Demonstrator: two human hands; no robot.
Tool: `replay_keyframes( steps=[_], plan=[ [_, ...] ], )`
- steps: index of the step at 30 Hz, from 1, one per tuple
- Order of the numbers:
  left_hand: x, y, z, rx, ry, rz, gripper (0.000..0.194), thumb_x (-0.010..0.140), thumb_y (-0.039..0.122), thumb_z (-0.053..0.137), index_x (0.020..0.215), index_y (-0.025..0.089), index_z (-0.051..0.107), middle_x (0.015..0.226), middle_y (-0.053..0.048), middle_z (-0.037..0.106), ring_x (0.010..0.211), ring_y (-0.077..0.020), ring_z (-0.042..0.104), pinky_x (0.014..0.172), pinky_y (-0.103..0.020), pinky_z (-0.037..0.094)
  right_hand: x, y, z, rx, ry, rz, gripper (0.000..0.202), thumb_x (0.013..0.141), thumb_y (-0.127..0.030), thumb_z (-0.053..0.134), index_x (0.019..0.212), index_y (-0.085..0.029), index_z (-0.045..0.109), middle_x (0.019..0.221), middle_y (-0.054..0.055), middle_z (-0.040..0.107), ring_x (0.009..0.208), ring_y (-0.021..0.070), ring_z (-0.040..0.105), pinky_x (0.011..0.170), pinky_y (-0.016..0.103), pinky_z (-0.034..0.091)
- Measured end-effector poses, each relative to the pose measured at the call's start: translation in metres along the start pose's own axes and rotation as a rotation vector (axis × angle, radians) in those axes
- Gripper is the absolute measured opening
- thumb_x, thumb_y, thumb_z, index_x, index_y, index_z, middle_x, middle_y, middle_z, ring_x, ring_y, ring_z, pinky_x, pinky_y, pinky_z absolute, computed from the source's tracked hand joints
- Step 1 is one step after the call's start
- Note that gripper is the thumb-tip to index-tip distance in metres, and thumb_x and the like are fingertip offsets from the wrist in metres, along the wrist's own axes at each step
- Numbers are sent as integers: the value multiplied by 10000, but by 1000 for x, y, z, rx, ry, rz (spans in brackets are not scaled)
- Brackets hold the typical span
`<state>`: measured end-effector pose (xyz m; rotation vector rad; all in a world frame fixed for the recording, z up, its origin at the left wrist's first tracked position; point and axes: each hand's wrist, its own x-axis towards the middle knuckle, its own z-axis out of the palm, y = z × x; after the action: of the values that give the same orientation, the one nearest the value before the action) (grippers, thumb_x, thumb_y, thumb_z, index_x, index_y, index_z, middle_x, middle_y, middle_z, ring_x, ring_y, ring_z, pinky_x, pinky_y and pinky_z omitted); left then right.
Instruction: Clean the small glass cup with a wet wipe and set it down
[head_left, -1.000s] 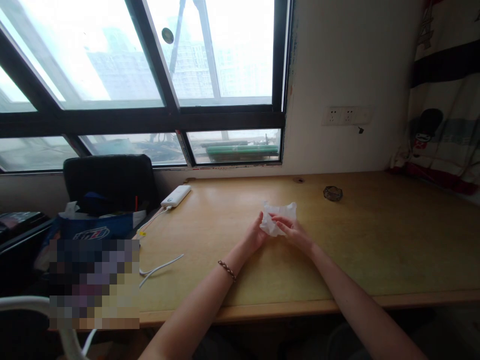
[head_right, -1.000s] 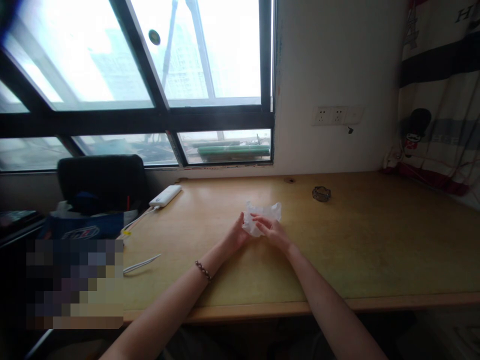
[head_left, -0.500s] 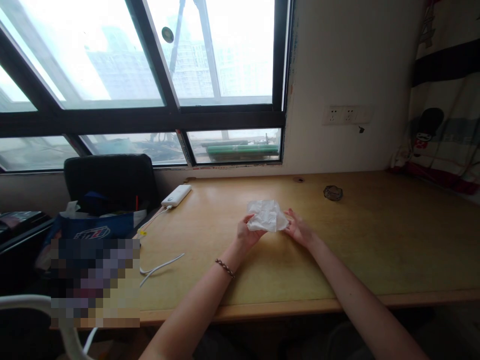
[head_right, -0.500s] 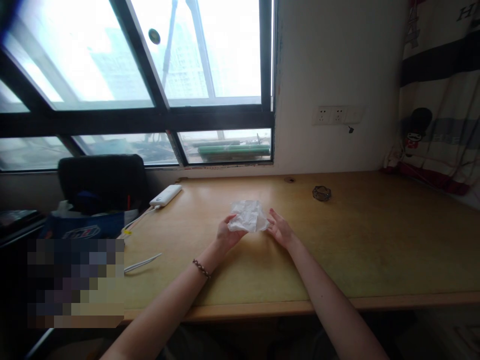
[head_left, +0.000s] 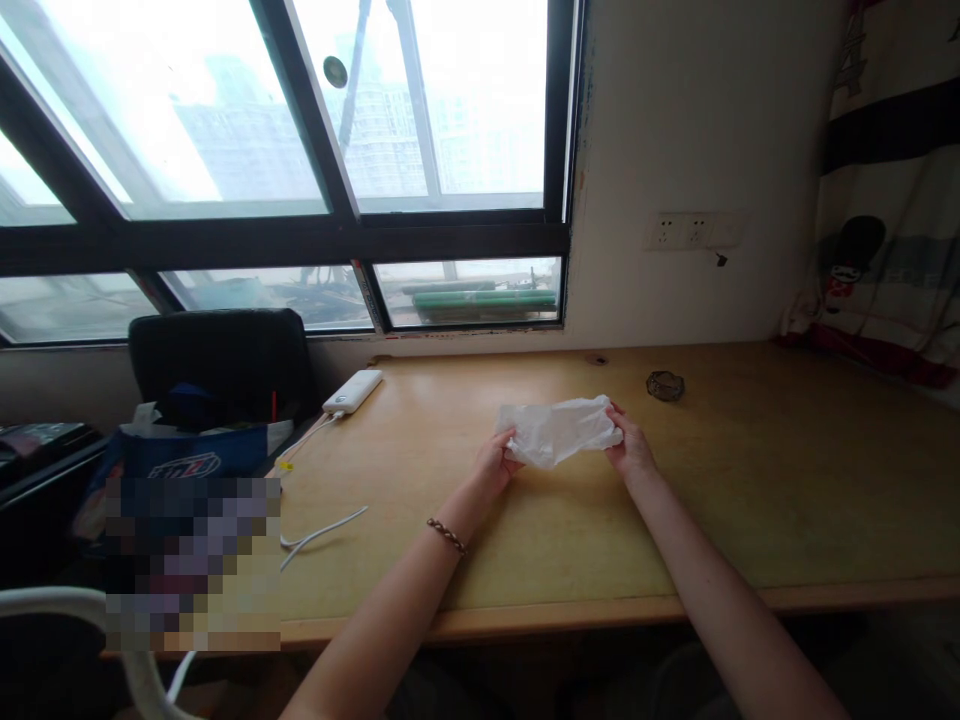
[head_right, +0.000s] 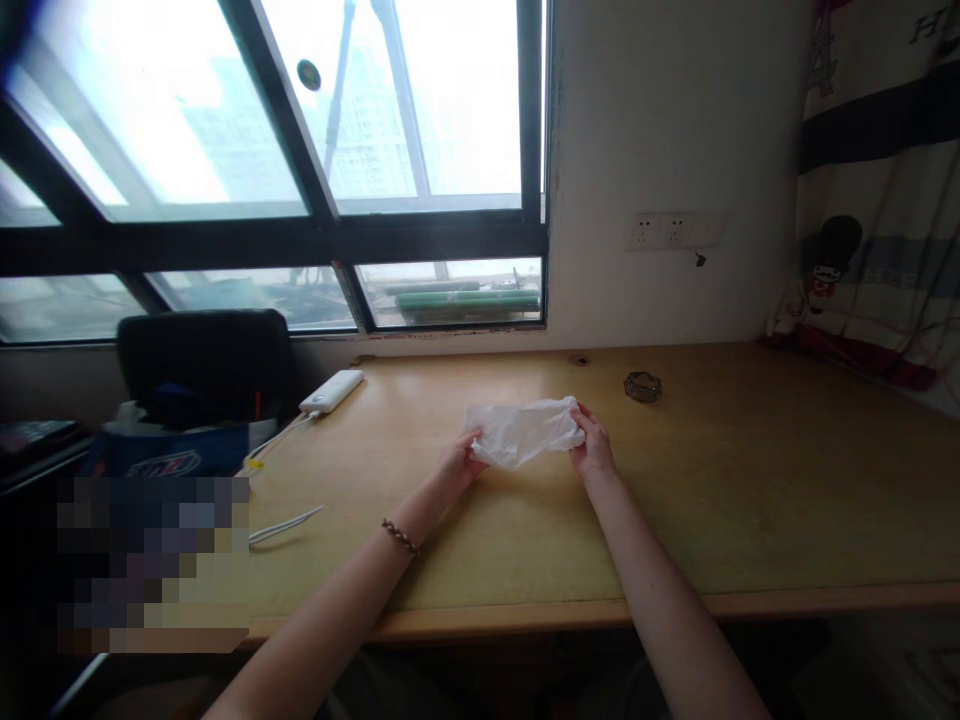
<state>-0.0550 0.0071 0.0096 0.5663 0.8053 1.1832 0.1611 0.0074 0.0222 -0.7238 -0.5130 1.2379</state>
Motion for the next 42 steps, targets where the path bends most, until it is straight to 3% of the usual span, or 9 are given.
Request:
replay_keyframes(
  steps=[4,11,18,24,28,30,33,36,42],
  plan=[
    [1,-1,-2,32,-8,6,211,683,187,573,884,153,517,738,-9,596,579,-116,573,558,-260,491,2,-1,-3,7,38,-24,256,558,-192,679,804,-197,610,715,-18,654,598,125,598,526,227,487],
    [3,-3,-2,22,41,15,212,720,240,554,908,151,515,721,-11,594,552,-112,564,532,-259,486,-9,-5,9,2,-77,-64,233,596,-206,669,823,-218,616,768,-17,655,670,125,605,608,238,492],
    [-8,-6,8,-64,-142,-20,264,754,274,522,972,124,523,830,-60,618,649,-145,585,604,-277,493,-43,-9,30,-171,-614,219,335,691,-260,590,1024,-232,564,1123,43,556,803,145,608,681,276,494],
    [-11,2,9,-127,-94,-48,226,755,248,520,941,120,530,755,-43,616,603,-132,578,600,-270,492,-9,7,5,-171,-130,132,166,639,-214,653,797,-196,606,831,32,653,685,114,606,573,204,488],
    [-12,1,9,-106,-146,-69,239,758,263,520,951,122,535,774,-48,619,617,-138,581,592,-275,488,-13,17,7,-261,-387,327,256,644,-306,657,852,-165,608,861,77,645,744,163,607,667,276,480],
    [-14,-1,10,-44,-165,-76,274,751,293,531,971,130,536,787,-54,621,626,-146,579,584,-279,483,-20,18,12,-304,-476,307,321,617,-311,678,890,-157,607,874,75,641,738,173,600,679,299,467],
    [-17,-4,12,81,-234,-45,337,737,362,541,987,136,547,830,-71,621,649,-156,576,589,-279,473,-25,16,17,-428,-421,118,331,577,-322,698,851,-156,613,832,53,642,703,171,583,669,299,445],
    [-18,-5,14,288,-280,53,355,714,393,559,964,141,573,878,-86,616,708,-169,576,616,-278,460,-25,11,17,-701,-298,-224,289,616,-372,656,814,-168,603,770,31,620,676,160,548,633,281,417],
    [-25,-1,16,723,12,617,304,672,324,611,939,180,591,862,-64,605,773,-155,550,661,-245,432,-35,2,17,-1321,-150,-973,174,757,-342,523,685,-191,570,693,33,530,703,169,455,667,289,352]
  ],
)
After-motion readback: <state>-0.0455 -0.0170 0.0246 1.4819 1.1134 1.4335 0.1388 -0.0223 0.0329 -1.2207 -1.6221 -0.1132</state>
